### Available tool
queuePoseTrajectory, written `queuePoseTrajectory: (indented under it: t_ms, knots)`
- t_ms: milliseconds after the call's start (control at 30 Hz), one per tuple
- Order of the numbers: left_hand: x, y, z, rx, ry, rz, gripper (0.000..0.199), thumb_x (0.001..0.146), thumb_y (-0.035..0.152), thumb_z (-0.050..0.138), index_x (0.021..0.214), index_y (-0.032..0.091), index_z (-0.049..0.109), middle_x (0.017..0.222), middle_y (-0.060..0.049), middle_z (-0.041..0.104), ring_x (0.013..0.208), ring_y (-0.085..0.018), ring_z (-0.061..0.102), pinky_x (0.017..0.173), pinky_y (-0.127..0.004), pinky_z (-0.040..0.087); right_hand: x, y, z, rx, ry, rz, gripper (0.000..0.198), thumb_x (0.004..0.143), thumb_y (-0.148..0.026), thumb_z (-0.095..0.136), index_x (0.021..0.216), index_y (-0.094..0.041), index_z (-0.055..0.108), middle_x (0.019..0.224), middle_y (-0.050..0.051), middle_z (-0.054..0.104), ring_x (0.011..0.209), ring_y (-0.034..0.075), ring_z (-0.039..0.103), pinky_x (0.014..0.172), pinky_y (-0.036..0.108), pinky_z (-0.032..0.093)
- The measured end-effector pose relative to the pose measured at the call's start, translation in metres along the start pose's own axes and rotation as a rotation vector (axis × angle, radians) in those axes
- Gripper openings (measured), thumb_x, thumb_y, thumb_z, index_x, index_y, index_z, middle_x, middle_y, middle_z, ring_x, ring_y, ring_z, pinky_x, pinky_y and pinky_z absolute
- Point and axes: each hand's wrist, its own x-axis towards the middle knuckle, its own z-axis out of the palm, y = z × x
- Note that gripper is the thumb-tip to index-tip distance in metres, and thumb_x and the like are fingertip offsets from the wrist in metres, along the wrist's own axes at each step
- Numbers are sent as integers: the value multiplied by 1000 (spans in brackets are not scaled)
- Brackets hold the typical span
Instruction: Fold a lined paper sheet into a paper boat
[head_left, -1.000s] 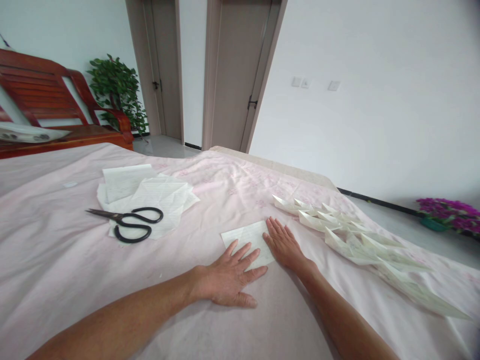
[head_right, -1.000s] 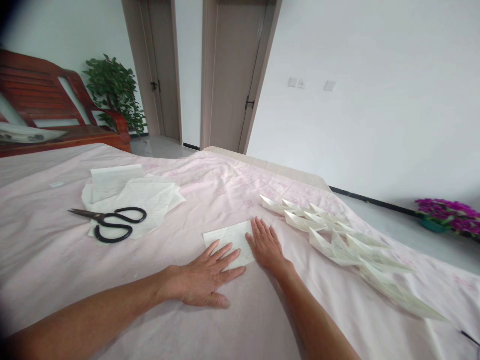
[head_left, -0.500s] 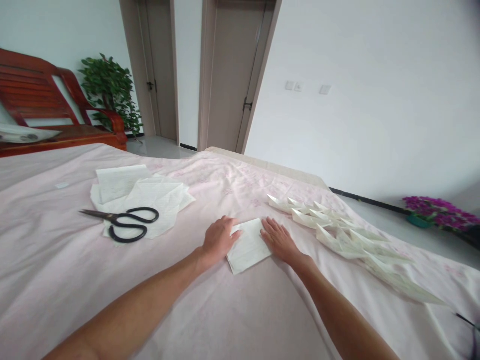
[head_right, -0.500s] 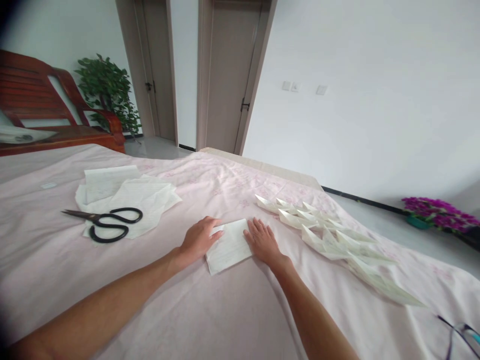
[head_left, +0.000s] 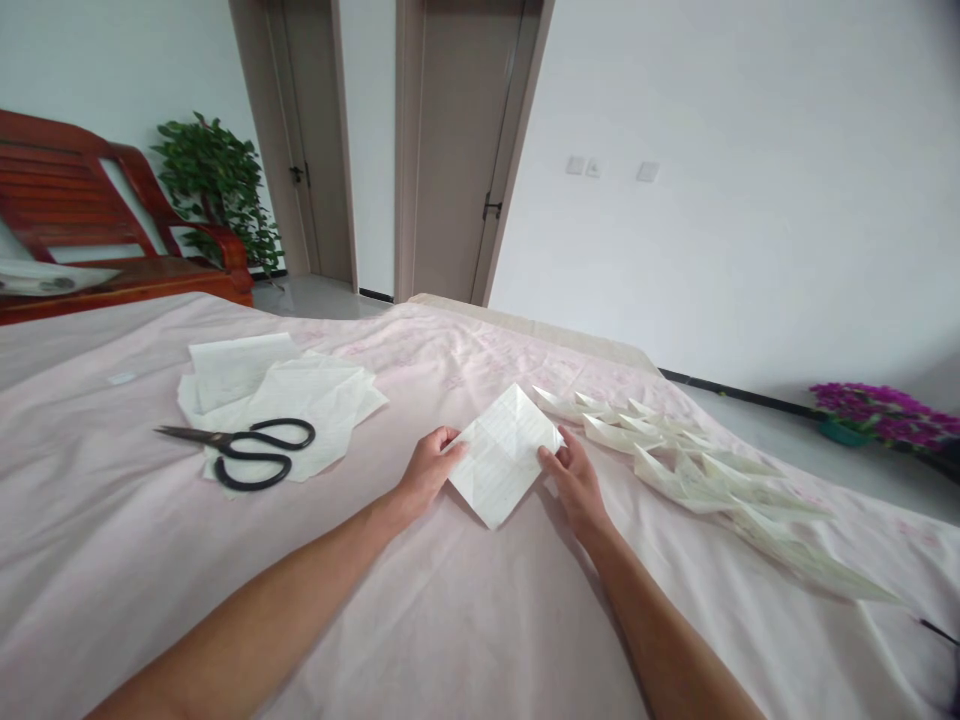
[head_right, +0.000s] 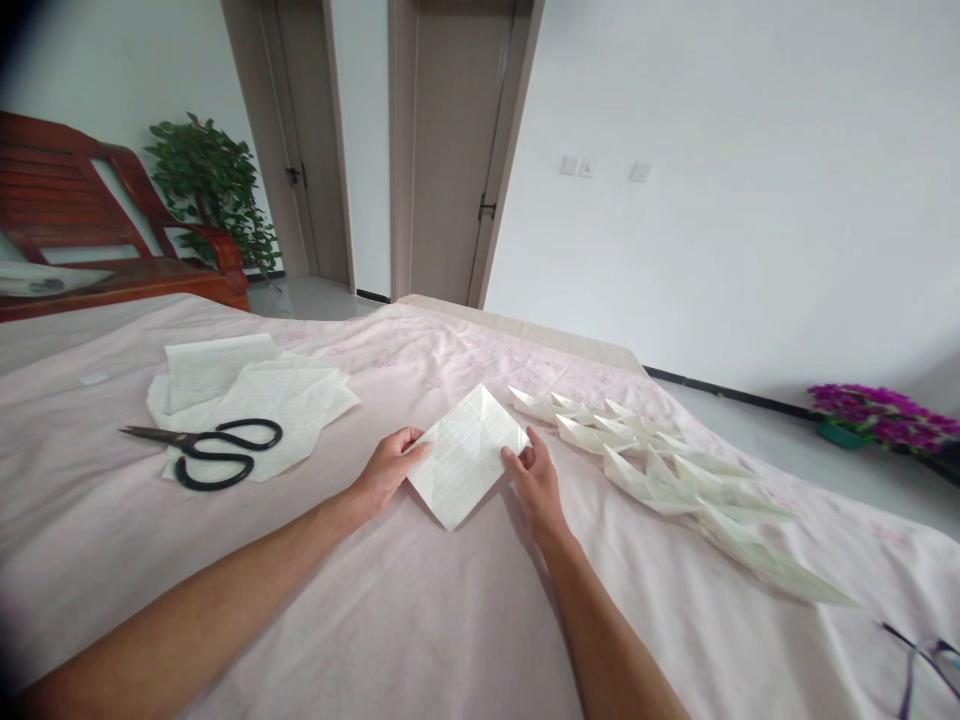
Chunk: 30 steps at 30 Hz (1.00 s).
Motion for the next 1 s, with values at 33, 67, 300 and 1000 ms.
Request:
queuePoseTrajectory:
  t_ms: [33,67,300,1000]
  knots:
    - [-4,1,3,-19,11,-12,28,71,38,66,86,14,62,81,-3,65,75,-17,59,69,-26,44,-2,-5,1,87,-20,23,73,81,-52,62,141,-16,40,111,10,68,94,24,65,82,38,52]
    - [-7,1,7,-34,19,-28,29,71,38,67,87,15,61,82,-3,65,76,-17,59,70,-26,44,-4,-10,3,152,-45,38,69,80,-51,63,136,-16,46,104,9,71,85,23,66,76,36,52]
    - [-21,2,14,-100,-79,-68,35,69,36,70,95,14,58,90,-4,66,82,-19,60,74,-28,45,-16,-14,14,337,-50,133,48,68,-44,79,103,-14,66,96,10,73,77,24,66,67,34,53]
    - [-17,0,14,-223,-314,-162,37,74,49,71,84,13,68,72,-1,66,67,-15,60,67,-25,45,-17,-25,12,422,-89,87,43,70,-48,75,100,-19,67,92,6,74,74,22,67,69,34,53]
